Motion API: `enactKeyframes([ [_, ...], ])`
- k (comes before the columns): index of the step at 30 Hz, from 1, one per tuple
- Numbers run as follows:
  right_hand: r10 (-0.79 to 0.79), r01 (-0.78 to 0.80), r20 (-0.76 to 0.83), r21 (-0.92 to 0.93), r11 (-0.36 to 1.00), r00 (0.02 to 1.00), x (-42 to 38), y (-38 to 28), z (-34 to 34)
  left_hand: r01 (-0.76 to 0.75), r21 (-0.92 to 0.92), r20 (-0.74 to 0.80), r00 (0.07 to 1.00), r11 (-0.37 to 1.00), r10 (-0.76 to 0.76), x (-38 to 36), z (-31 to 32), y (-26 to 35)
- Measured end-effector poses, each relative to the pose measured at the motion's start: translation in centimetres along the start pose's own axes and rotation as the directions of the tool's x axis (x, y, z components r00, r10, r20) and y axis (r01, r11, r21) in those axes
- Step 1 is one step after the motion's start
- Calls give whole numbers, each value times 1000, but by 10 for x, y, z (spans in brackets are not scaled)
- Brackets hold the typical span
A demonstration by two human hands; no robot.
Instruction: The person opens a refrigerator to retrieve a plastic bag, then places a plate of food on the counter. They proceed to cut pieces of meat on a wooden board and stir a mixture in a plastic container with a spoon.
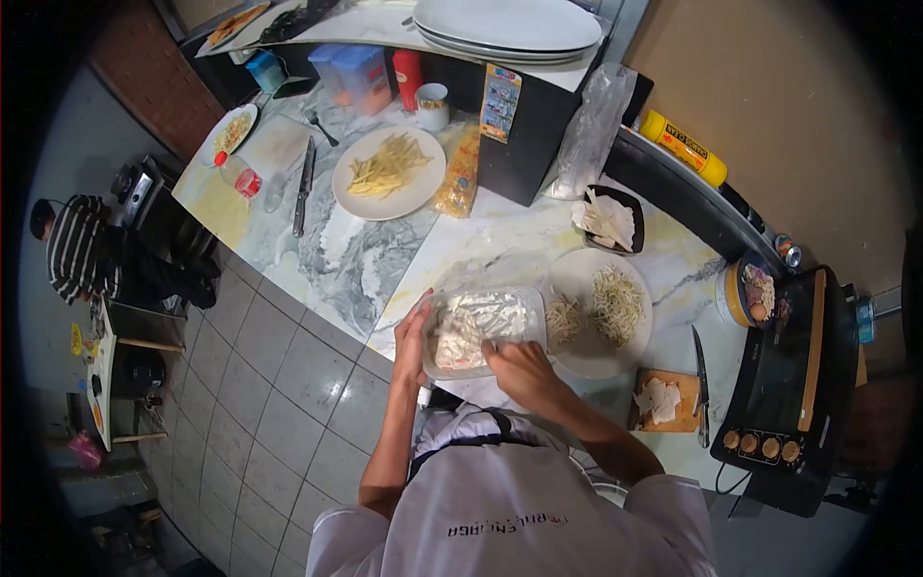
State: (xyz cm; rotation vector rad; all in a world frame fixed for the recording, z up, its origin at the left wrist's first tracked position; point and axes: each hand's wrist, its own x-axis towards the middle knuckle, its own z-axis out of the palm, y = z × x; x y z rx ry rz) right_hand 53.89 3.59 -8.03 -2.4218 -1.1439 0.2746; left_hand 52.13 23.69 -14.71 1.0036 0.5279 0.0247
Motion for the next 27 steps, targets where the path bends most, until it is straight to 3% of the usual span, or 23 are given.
enactKeyframes([
  [3, 21, -21, 16, -9, 1000, 1000, -10, 0, -14, -9, -27, -43, 999, 1000, 7, -3, -2, -2],
  [5, 239, -238, 64, -35, 971, 969, -9, 3, -31, -3, -53, -50, 999, 999, 1, -5, -1, -1],
  [6, 244, -242, 64, -35, 970, 968, -7, 6, -32, 0, -62, -36, 999, 998, -2, -5, -1, 0],
  [8, 287, -296, -106, -80, 952, 952, -3, 13, -31, 6, -69, -16, 1000, 998, -7, -5, 1, -1],
  [9, 344, -344, -20, -87, 935, 939, 2, 14, -30, 15, -10, -7, 1000, 1000, -15, -7, 1, -1],
  [12, 267, -259, 65, -106, 960, 962, 10, 10, -7, -44, 124, 4, 999, 991, 43, -10, 5, -3],
  [13, 181, -182, -19, -120, 976, 983, 5, 6, 8, -92, 200, 13, 996, 976, 91, -12, 6, -4],
  [14, 175, -176, -16, -119, 977, 984, 0, 0, 8, -93, 200, 7, 996, 975, 94, -13, 6, -4],
  [17, -83, 74, -117, -79, 994, 990, -12, -5, 3, -19, 100, -21, 1000, 995, 21, -15, 6, 0],
  [18, -79, 70, -117, -79, 994, 990, -14, -5, -1, -42, 104, -3, 999, 994, 42, -17, 7, 3],
  [20, 162, -159, 114, -40, 987, 980, -13, -10, -25, -61, 103, 18, 998, 993, 60, -17, 6, 2],
  [21, 232, -226, 126, -58, 972, 965, -6, -12, -35, -65, 95, 31, 998, 993, 62, -15, 4, 1],
  [27, 188, -190, -24, -69, 979, 982, 12, 10, -12, -85, 138, 76, 994, 987, 75, -11, 4, -4],
])
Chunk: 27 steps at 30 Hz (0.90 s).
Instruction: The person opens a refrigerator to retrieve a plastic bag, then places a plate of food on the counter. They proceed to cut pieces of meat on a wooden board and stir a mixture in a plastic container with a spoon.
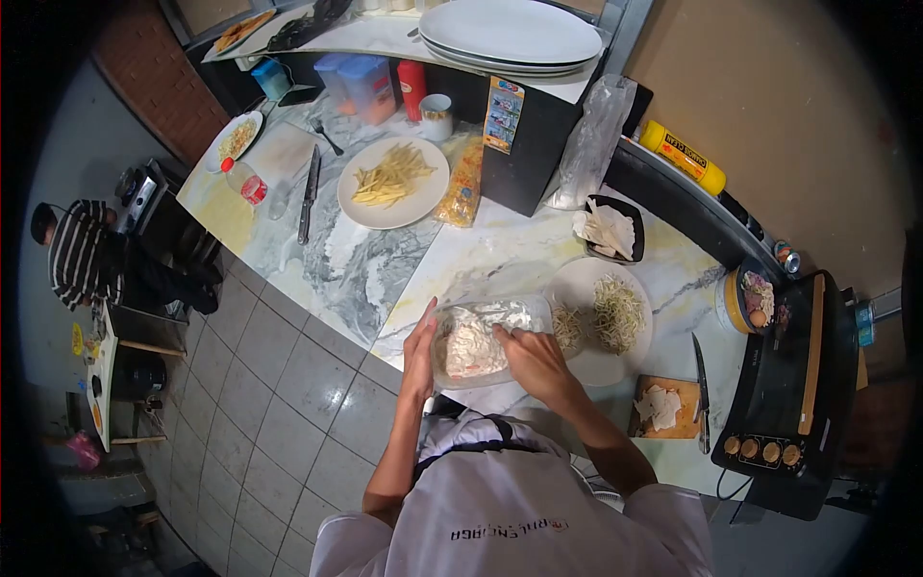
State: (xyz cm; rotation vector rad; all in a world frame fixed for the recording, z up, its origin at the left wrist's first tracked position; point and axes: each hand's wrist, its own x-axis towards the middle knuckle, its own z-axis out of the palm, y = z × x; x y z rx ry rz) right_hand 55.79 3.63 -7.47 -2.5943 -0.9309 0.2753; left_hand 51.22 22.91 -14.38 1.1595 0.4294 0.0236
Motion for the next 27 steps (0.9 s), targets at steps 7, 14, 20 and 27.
enactKeyframes([
  [7, -176, 175, 12, 38, 984, 984, -35, -11, 2, -19, -23, -33, 999, 1000, 18, -2, 0, 9],
  [14, 39, -39, 0, 10, 999, 999, -21, 10, -31, -15, 12, -67, 998, 1000, 16, -8, 3, 11],
  [20, -65, 64, 20, 41, 997, 998, -30, 4, 10, -56, 98, -45, 997, 994, 60, -10, 2, 9],
  [27, -144, 154, -92, 106, 982, 985, -46, 28, -17, -36, -31, -56, 998, 999, 35, -12, -2, 7],
])
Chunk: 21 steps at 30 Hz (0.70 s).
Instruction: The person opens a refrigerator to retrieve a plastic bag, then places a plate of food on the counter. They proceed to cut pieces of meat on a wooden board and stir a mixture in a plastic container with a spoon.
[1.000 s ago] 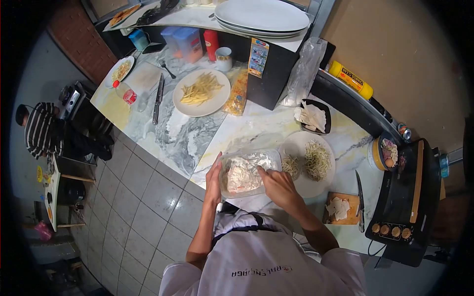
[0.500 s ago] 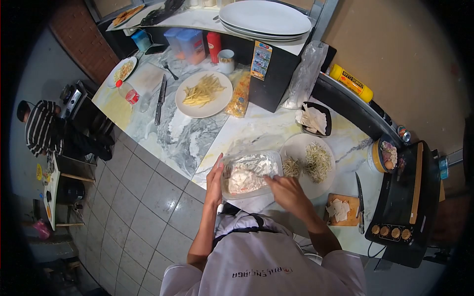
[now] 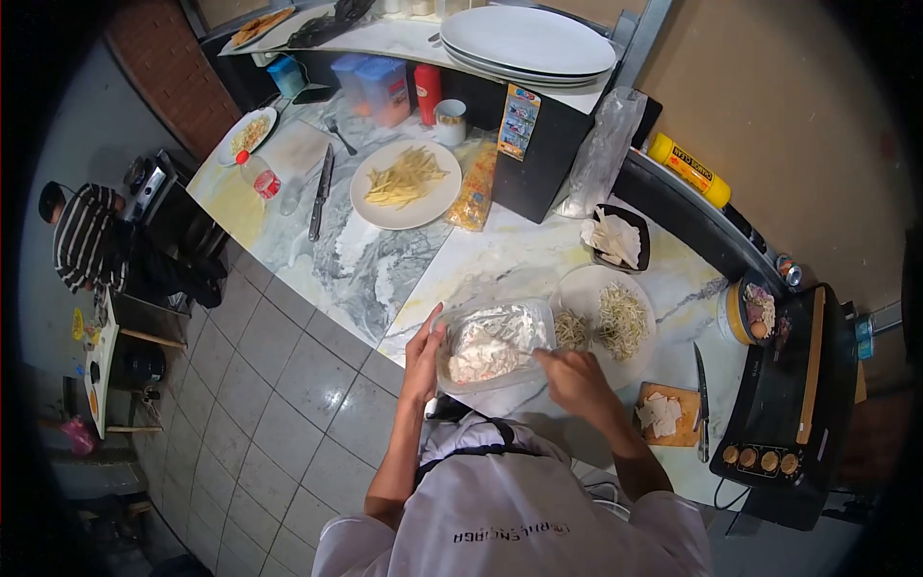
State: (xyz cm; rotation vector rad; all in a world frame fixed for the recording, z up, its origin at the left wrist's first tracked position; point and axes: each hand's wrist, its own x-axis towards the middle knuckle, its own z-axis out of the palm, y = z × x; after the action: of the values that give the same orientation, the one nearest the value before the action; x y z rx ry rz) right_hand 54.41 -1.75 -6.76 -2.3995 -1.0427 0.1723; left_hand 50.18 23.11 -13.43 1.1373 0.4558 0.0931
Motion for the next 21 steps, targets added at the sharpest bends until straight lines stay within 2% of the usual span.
enactKeyframes([
  [2, 171, -168, 48, -63, 984, 984, 3, -3, -19, -13, -8, 7, 1000, 1000, 13, -3, 4, 2],
  [6, 229, -233, -43, -185, 955, 973, -12, 2, 4, -78, 17, -75, 994, 997, 79, -12, 8, 2],
  [7, 221, -226, -44, -182, 957, 974, -15, -1, 10, -120, 24, -111, 986, 993, 122, -12, 6, -2],
  [10, 289, -284, 5, -162, 945, 957, -22, -15, 29, -127, 0, -175, 977, 992, 125, -13, 3, -10],
  [12, 253, -254, -29, -126, 959, 967, -23, -24, 39, -166, 35, -197, 966, 985, 170, -16, 5, -10],
  [14, 247, -251, -51, -96, 963, 968, -15, -37, 42, -166, -67, -240, 960, 984, 145, -14, 2, -16],
  [16, 268, -267, 53, -14, 963, 962, -6, -48, 41, -178, -29, -240, 957, 984, 166, -14, 1, -17],
  [18, 257, -258, 25, 54, 964, 966, -2, -47, 48, -178, -40, -219, 962, 983, 166, -17, 4, -15],
  [20, 240, -255, 88, 236, 938, 967, 2, -47, 36, -180, -79, -199, 966, 980, 162, -19, 1, -14],
  [21, 221, -227, 53, 255, 940, 974, 2, -39, 36, -178, -122, -178, 972, 976, 154, -19, 0, -15],
])
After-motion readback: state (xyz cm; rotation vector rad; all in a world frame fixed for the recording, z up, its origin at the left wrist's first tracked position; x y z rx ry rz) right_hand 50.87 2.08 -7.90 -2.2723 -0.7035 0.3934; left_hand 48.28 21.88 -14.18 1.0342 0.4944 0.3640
